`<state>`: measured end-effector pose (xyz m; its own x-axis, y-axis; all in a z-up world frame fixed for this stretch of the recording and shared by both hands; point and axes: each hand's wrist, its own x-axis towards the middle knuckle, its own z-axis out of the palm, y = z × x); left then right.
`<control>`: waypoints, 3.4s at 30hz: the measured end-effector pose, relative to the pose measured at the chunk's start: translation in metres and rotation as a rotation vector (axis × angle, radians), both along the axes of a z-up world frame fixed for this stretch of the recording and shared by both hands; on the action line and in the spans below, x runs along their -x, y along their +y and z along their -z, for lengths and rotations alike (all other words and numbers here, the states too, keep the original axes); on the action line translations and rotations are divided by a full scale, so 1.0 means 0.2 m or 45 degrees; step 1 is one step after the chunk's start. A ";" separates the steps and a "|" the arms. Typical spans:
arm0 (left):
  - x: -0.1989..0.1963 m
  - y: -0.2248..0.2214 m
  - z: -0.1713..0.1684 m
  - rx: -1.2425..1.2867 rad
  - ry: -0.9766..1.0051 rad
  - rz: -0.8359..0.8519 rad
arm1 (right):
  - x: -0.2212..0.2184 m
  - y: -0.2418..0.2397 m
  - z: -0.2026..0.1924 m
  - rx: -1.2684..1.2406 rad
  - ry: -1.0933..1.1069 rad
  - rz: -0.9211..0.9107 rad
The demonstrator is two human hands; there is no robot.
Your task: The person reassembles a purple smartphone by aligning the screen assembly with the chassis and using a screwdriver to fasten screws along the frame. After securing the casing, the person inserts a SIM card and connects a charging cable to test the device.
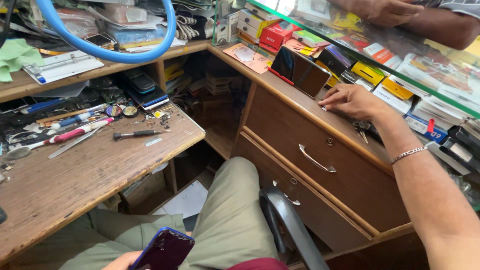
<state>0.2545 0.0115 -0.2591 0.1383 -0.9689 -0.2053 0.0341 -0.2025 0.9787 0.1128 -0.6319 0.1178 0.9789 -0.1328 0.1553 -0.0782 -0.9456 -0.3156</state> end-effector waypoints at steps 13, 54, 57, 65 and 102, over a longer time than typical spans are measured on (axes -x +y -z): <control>-0.01 -0.01 0.02 -0.084 -0.078 -0.047 | 0.02 0.02 -0.04 0.036 -0.009 -0.109; 1.02 0.02 -1.43 0.055 -1.271 -0.481 | 0.30 1.87 0.13 -0.352 0.683 -0.964; 1.02 0.01 -1.43 0.046 -1.266 -0.486 | 0.28 1.95 0.10 -0.359 0.753 -0.996; 1.00 0.01 -1.41 0.025 -1.290 -0.465 | 0.25 2.00 0.07 -0.240 0.820 -1.028; 0.98 0.02 -1.41 0.002 -1.231 -0.513 | 0.46 1.97 0.44 -0.512 -0.065 -0.703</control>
<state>0.0577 0.0147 0.0237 0.5554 -0.8149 0.1656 -0.6982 -0.3488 0.6252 0.0201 -0.2374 0.0295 0.9125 0.3270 0.2459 0.4061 -0.6509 -0.6414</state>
